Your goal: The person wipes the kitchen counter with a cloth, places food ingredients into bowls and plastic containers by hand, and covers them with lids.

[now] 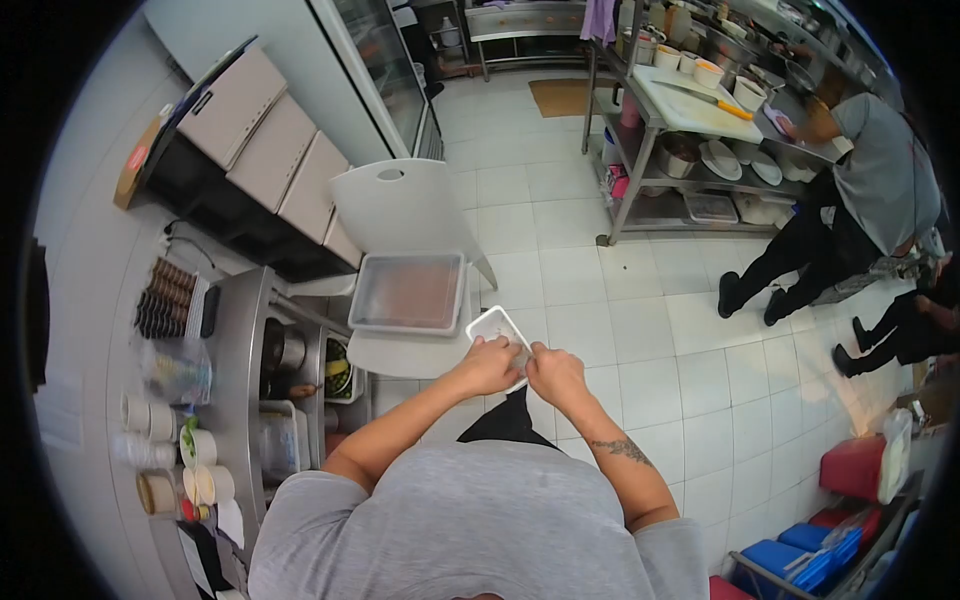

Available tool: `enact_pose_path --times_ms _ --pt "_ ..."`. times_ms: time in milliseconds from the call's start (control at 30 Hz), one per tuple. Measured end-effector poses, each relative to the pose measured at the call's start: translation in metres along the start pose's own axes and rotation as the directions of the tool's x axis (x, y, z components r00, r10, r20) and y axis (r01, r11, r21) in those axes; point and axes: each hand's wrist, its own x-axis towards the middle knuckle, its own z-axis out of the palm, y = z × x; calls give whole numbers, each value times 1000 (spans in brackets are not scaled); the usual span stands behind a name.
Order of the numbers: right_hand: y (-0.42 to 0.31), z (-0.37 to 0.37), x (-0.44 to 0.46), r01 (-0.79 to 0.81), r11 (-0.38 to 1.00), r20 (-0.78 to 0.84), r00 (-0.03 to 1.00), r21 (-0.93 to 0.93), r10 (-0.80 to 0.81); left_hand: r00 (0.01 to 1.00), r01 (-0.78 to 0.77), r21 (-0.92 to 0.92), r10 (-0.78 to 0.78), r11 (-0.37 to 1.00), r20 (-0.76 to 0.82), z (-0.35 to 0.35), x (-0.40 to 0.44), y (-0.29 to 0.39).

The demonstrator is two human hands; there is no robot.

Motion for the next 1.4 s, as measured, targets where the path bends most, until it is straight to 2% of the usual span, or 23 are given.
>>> enact_pose_path --times_ms 100,133,333,433,533,600,700,800,833,900,1000,1100,1133,1233,1267,1400 --pt "18 -13 44 -36 999 -43 998 1 36 997 -3 -146 15 989 81 -39 33 -4" --pt "22 -22 61 -24 1000 -49 999 -3 24 996 -78 -124 83 989 39 -42 47 -14" --pt "38 -43 165 44 998 -22 999 -33 -45 991 -119 0 119 993 54 -88 148 -60" --pt "45 -56 222 46 998 -23 999 -35 -47 989 -145 81 146 986 -4 -109 196 -95" --pt "61 -67 272 17 1000 -90 996 -27 -19 982 -56 162 84 985 -172 -140 248 -134" --pt "73 -73 299 -18 1000 -136 991 6 19 946 -94 -65 69 993 -316 -173 277 -152" --pt "90 -88 344 -42 998 -179 983 41 49 880 -204 -311 35 928 -474 -211 321 -180" --pt "109 -98 394 -28 999 -183 982 44 36 943 -37 -499 -134 866 -303 -238 367 -200" --pt "114 -103 411 -15 999 -180 983 49 24 938 -53 -525 -138 849 -318 -239 382 -207" --pt "130 -108 442 3 999 -174 985 54 6 922 -92 -567 -145 819 -358 -243 415 -219" --pt "160 -120 500 30 998 -174 984 49 -21 924 -58 -514 -148 856 -351 -258 464 -229" --pt "177 -139 552 46 997 -141 989 59 -37 889 -126 -583 -170 802 -426 -267 512 -240" --pt "183 -146 570 57 997 -123 991 52 -50 905 -51 -561 -199 826 -375 -284 520 -231" --pt "198 -165 624 94 995 -100 991 31 -90 871 -168 -320 -12 932 -491 -293 561 -238" --pt "202 -168 638 90 995 -86 993 33 -87 901 -132 -368 -44 921 -432 -297 571 -239" --pt "216 -172 682 92 994 -96 992 60 -86 894 -138 -498 -108 856 -435 -320 608 -252"
